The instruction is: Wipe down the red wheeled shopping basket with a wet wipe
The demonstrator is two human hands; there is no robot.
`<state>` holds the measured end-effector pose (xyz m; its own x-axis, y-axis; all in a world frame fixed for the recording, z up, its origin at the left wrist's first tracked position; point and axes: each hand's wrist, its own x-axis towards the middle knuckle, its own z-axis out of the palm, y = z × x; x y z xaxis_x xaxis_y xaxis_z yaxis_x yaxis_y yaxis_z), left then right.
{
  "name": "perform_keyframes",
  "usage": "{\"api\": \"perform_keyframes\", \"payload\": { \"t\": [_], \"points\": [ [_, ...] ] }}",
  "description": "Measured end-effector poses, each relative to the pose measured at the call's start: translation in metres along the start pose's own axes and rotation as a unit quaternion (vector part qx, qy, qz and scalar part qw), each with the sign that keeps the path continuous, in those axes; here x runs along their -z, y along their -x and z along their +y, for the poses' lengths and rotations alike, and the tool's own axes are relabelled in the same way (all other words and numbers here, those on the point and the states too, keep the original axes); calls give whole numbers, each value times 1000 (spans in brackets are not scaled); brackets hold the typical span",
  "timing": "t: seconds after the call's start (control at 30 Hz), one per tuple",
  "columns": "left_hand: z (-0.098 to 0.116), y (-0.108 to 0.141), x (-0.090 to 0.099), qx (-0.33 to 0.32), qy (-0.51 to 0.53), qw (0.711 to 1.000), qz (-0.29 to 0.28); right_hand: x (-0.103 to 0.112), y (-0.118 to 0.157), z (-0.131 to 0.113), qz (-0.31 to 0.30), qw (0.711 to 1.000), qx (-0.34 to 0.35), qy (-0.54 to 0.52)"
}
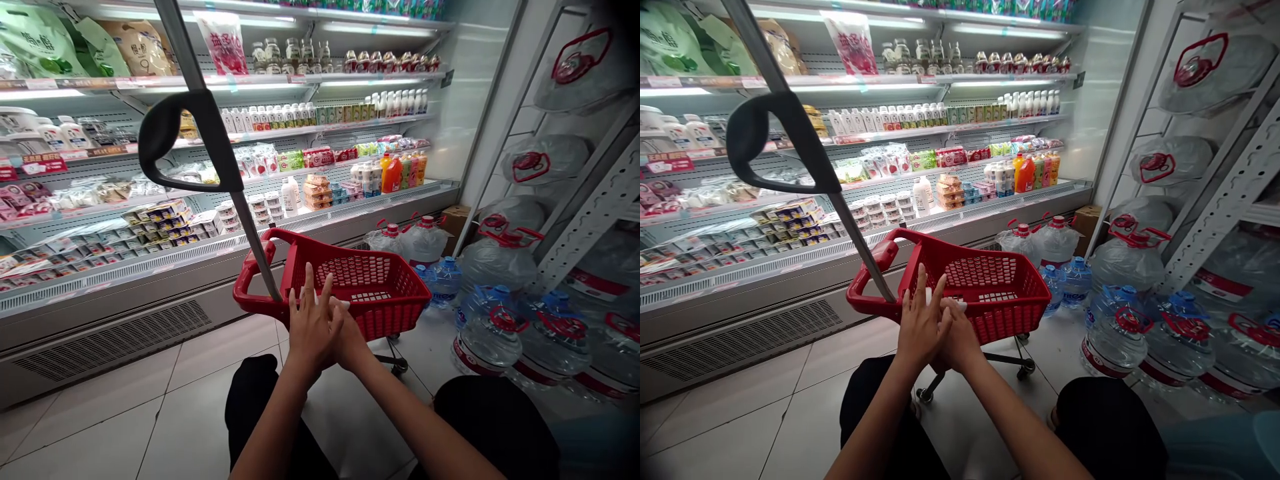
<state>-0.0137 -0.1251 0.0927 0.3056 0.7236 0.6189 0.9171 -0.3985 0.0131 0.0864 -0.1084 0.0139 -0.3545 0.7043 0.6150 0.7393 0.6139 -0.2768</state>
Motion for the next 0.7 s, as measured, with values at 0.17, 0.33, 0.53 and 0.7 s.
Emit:
{"api": "perform_keyframes", "payload": {
  "t": [0.17,0.33,0.53,0.7],
  "points": [
    [-9,10,-18,-16,-22,1000,10,14,48,65,29,994,-87,64],
    [-6,14,-26,-37,-27,999,-6,22,62,98,91,979,-149,106],
    [2,14,-28,-30,-21,999,-13,10,44,95,118,980,-142,78],
    [4,14,-24,-22,-15,1000,-14,1,26,51,114,989,-85,-28]
  ]
}}
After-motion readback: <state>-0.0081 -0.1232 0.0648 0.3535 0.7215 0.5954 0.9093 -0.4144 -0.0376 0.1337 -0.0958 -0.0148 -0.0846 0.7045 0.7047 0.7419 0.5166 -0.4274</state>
